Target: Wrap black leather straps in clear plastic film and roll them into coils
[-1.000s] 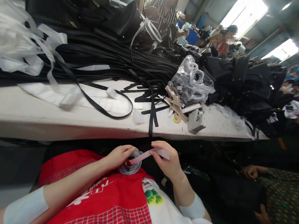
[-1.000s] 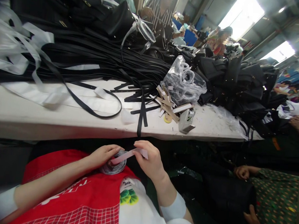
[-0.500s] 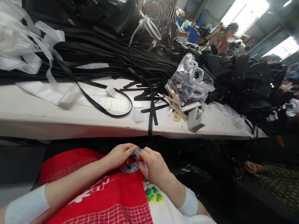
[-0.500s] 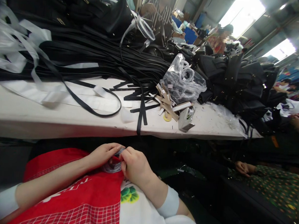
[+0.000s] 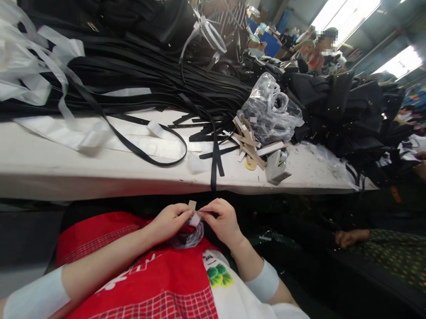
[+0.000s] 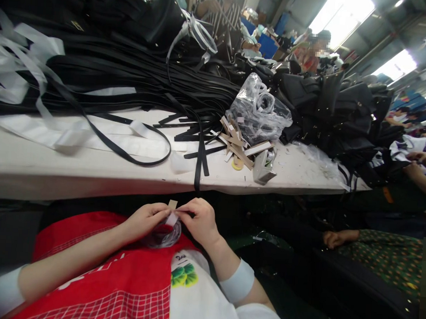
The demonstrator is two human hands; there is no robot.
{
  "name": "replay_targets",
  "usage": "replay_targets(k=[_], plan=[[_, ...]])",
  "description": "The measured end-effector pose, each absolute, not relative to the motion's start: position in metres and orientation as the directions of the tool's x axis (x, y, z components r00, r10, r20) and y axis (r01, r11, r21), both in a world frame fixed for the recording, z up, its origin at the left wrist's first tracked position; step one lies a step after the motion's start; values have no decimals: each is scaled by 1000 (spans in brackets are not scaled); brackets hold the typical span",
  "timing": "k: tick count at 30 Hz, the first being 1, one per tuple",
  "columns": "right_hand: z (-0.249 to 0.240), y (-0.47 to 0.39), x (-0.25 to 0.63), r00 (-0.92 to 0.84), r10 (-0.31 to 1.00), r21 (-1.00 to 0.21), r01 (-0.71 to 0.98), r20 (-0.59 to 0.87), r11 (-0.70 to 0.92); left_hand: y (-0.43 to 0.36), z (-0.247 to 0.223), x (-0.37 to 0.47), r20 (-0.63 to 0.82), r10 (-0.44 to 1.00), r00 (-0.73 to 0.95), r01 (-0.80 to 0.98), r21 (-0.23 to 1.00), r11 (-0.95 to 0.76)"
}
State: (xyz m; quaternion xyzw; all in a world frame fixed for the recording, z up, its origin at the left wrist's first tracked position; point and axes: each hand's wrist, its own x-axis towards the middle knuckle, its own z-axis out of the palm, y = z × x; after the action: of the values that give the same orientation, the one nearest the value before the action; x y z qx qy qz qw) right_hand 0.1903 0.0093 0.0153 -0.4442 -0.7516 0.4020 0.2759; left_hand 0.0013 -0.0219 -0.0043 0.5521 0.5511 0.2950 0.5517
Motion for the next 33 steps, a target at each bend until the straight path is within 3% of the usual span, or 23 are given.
replay_targets(k=[5, 7, 10, 12, 17, 20, 23, 27, 33], plan=[[-1, 21, 194, -378, 923, -913, 399, -76, 88, -25, 8, 6, -195, 948, 252, 346, 933, 100], [-13, 24, 195, -337, 918, -917, 393, -209, -64, -26, 9, 8, -198, 951, 237, 370, 924, 100], [-26, 27, 192, -384, 796, -877, 307, -468, -368, -26, 8, 9, -181, 951, 250, 368, 926, 80], [-28, 26, 187, -440, 740, -861, 247, -508, -445, -28, 9, 9, -168, 949, 267, 366, 928, 61], [-17, 18, 176, -445, 821, -932, 127, -358, -338, -31, 13, 9, -105, 982, 158, 407, 913, 32], [-9, 17, 179, -442, 849, -957, 170, -289, -237, -30, 12, 9, -186, 980, 66, 395, 907, 145], [-3, 25, 188, -551, 771, -948, 203, -319, -247, -28, 10, 9, -285, 954, 93, 345, 908, 237], [6, 42, 197, -686, 596, -891, 181, -418, -416, -27, 11, 11, -269, 959, 93, 354, 909, 220], [11, 54, 192, -712, 543, -886, 267, -446, -379, -31, 11, 14, -251, 967, 43, 328, 918, 224]])
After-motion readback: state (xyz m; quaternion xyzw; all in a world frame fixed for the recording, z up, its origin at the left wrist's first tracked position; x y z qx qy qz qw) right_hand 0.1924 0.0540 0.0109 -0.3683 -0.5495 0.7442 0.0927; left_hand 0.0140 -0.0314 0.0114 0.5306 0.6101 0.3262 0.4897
